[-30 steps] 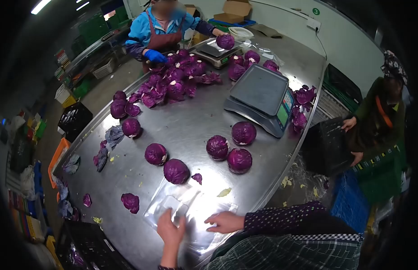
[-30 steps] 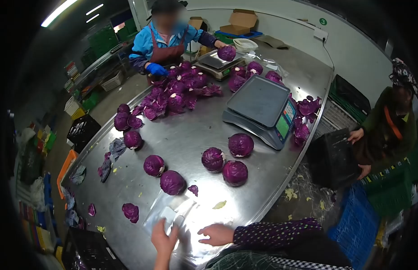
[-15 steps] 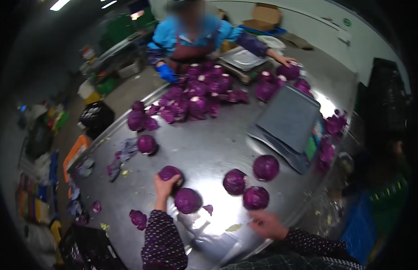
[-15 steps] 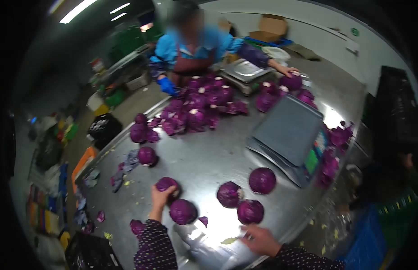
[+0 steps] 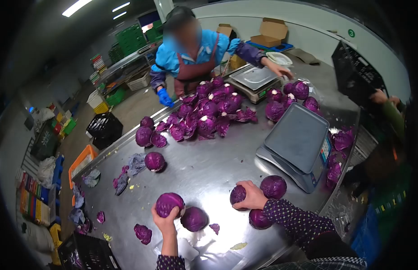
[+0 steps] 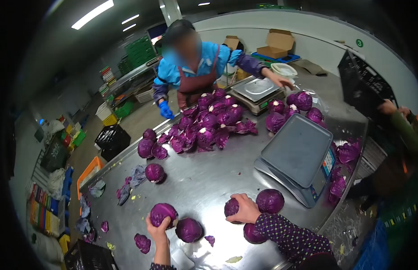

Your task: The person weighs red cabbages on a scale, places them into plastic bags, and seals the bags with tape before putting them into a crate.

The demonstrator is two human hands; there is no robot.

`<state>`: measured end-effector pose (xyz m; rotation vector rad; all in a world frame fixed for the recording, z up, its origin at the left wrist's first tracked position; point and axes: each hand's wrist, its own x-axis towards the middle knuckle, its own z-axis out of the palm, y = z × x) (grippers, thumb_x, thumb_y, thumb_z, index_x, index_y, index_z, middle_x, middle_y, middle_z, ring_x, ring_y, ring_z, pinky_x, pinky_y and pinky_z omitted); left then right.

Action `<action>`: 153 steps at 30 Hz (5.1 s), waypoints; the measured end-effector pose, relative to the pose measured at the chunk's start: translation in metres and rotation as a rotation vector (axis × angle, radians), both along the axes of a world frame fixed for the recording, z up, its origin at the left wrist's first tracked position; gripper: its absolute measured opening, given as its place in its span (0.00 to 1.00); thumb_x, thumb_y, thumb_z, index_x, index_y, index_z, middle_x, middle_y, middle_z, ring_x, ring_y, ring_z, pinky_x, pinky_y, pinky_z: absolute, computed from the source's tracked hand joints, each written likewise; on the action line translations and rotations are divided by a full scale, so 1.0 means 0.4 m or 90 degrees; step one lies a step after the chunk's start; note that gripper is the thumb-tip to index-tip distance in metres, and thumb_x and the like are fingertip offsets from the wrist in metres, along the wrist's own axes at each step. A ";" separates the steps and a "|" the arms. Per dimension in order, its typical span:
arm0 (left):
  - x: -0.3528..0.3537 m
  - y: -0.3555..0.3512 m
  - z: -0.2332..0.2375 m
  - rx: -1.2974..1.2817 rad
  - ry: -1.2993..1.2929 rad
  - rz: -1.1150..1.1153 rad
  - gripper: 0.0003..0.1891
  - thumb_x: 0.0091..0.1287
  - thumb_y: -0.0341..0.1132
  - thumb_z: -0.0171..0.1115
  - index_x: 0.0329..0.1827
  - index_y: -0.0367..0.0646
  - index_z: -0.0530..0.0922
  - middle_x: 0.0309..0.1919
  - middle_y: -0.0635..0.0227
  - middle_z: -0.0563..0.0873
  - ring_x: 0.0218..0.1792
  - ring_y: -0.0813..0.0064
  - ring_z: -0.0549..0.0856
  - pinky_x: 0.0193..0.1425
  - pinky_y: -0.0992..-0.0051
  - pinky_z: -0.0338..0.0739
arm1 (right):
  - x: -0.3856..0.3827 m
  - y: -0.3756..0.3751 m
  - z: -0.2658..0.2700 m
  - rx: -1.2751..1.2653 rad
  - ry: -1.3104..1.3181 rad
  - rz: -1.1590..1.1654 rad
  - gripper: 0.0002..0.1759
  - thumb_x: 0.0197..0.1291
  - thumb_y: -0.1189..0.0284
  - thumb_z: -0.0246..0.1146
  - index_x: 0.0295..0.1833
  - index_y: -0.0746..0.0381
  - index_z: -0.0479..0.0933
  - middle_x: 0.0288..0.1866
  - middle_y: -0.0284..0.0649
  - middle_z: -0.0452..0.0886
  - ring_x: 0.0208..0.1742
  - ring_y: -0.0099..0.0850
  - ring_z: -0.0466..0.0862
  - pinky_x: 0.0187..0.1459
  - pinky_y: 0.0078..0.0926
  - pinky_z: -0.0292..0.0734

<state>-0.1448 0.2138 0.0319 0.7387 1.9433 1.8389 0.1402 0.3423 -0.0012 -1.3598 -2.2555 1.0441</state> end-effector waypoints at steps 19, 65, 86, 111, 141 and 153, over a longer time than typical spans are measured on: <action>0.388 -0.037 0.036 0.053 0.185 -0.304 0.51 0.39 0.36 0.80 0.68 0.36 0.61 0.61 0.52 0.68 0.61 0.58 0.72 0.64 0.64 0.69 | 0.151 -0.086 0.194 -0.195 0.379 0.095 0.44 0.62 0.45 0.60 0.74 0.62 0.57 0.68 0.52 0.67 0.68 0.41 0.68 0.67 0.34 0.64; 0.210 -0.658 -0.167 -0.230 1.016 -0.570 0.20 0.50 0.28 0.62 0.49 0.43 0.78 0.41 0.60 0.81 0.24 0.64 0.79 0.25 0.64 0.73 | 0.018 -0.655 -0.218 -0.938 0.540 -0.142 0.24 0.57 0.47 0.62 0.50 0.53 0.79 0.42 0.37 0.84 0.34 0.28 0.86 0.38 0.29 0.83; 0.282 -0.574 0.073 -0.284 0.418 -0.481 0.45 0.48 0.13 0.49 0.75 0.51 0.60 0.69 0.47 0.67 0.64 0.52 0.75 0.58 0.67 0.75 | 0.143 -0.493 0.156 -0.303 0.334 0.064 0.37 0.63 0.70 0.64 0.74 0.64 0.57 0.55 0.48 0.79 0.42 0.29 0.85 0.46 0.26 0.82; 0.260 -0.583 0.104 -0.282 0.551 -0.229 0.15 0.42 0.21 0.60 0.32 0.46 0.86 0.52 0.61 0.84 0.33 0.66 0.88 0.34 0.70 0.83 | 0.239 -0.177 0.236 -0.504 0.804 0.022 0.52 0.38 0.54 0.77 0.68 0.64 0.63 0.64 0.47 0.72 0.61 0.44 0.76 0.63 0.46 0.74; 0.252 -0.559 0.132 -0.329 0.231 -0.557 0.38 0.52 0.14 0.52 0.72 0.42 0.64 0.40 0.65 0.79 0.34 0.77 0.77 0.34 0.77 0.76 | -0.105 -0.724 0.109 -1.014 0.892 0.255 0.18 0.67 0.60 0.58 0.54 0.62 0.74 0.44 0.37 0.79 0.44 0.27 0.77 0.47 0.28 0.75; 0.169 -0.746 0.291 -0.169 -0.078 -0.185 0.25 0.58 0.21 0.56 0.62 0.39 0.75 0.27 0.71 0.82 0.23 0.83 0.74 0.27 0.81 0.70 | -0.232 -0.678 0.152 0.149 0.184 0.580 0.28 0.55 0.50 0.62 0.54 0.59 0.75 0.43 0.48 0.80 0.40 0.46 0.81 0.41 0.44 0.76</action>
